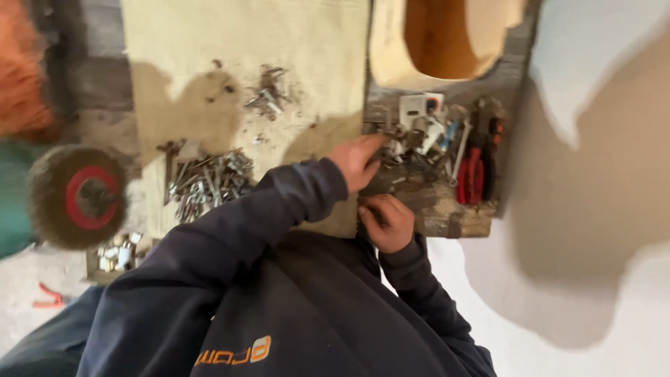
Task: The person sorts a pile of mixed metal fasteners, including bolts, nuts, and washers, on a workbench. They separate the items by hand into different piles and then transfer the sorted fasteners into a plastic container.
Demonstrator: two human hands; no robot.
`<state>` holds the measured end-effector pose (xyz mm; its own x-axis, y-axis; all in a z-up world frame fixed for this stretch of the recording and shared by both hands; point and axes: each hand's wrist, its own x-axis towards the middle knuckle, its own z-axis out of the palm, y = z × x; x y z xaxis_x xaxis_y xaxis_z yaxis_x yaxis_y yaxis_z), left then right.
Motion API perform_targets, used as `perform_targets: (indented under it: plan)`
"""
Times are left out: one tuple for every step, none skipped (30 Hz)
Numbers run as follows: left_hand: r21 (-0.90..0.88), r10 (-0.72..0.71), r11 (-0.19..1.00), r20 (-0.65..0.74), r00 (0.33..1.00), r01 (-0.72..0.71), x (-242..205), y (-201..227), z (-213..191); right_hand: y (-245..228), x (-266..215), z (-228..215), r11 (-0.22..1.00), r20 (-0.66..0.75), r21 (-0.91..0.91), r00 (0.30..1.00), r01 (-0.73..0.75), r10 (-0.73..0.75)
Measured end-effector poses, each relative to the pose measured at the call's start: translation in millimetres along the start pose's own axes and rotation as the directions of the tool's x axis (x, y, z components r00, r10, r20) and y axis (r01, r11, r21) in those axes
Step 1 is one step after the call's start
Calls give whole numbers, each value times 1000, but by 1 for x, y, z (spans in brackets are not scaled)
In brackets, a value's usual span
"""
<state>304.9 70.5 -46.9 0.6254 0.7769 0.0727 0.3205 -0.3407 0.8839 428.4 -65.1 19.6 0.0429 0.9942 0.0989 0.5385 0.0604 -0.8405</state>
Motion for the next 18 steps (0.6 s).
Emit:
perform_targets:
  plan:
    - [9, -19, 1000, -19, 1000, 19, -17, 0, -15, -2, 5, 2, 1000, 22, 13, 1000, 11, -12]
    - [-19, -56, 998, 32, 998, 57, -35, 0, -32, -5, 12, 6, 1000, 37, 9, 999, -1, 1]
    - [-47, -92, 994, 83, 992, 96, -55, 0, -50, -8, 20, 11, 1000, 53, 5, 999, -14, 13]
    - [-32, -113, 993, 60, 992, 115, -74, -1, -71, -16, 33, 16, 1000, 74, 24, 997, 3, -5]
    - [-50, -146, 988, 69, 987, 149, -93, -1, -91, -23, 46, 21, 1000, 124, -10, 992, 24, -23]
    - [-74, -167, 982, 87, 982, 174, -110, 0, -110, -32, 58, 24, 998, 162, -52, 986, 42, -33]
    - [-66, -178, 981, 72, 981, 183, -124, -3, -124, -33, 76, 33, 998, 174, -41, 984, 54, -46]
    - [-57, -235, 970, 17, 972, 236, -136, -5, -136, -34, 94, 40, 978, 256, -176, 965, 109, -61]
    - [-51, -291, 956, -38, 956, 289, -149, -7, -148, -35, 111, 47, 938, 337, -302, 939, 172, -64]
    - [-54, -294, 955, -49, 954, 292, -154, -9, -154, -29, 130, 60, 936, 345, -301, 936, 183, -72]
    - [-45, -328, 945, -103, 939, 325, -160, -10, -159, -24, 149, 74, 903, 373, -372, 925, 216, -68]
    - [-38, -360, 933, -159, 919, 358, -165, -11, -163, -19, 169, 88, 862, 400, -439, 914, 254, -66]
    - [-41, -363, 932, -173, 916, 361, -163, -12, -160, -11, 181, 98, 859, 410, -435, 909, 268, -76]
    - [-20, -326, 944, -176, 929, 328, -164, -13, -159, -3, 192, 111, 832, 376, -468, 919, 298, -118]
    - [1, -290, 956, -177, 941, 294, -167, -13, -158, 2, 203, 126, 803, 343, -499, 925, 326, -162]
    - [15, -311, 947, -222, 924, 322, -167, -16, -156, 9, 207, 134, 805, 371, -464, 906, 369, -202]
    - [40, -237, 968, -201, 951, 249, -167, -20, -155, 15, 212, 143, 789, 364, -521, 920, 327, -142]
    - [61, -166, 982, -168, 972, 178, -167, -22, -151, 23, 213, 150, 767, 353, -578, 933, 280, -74]
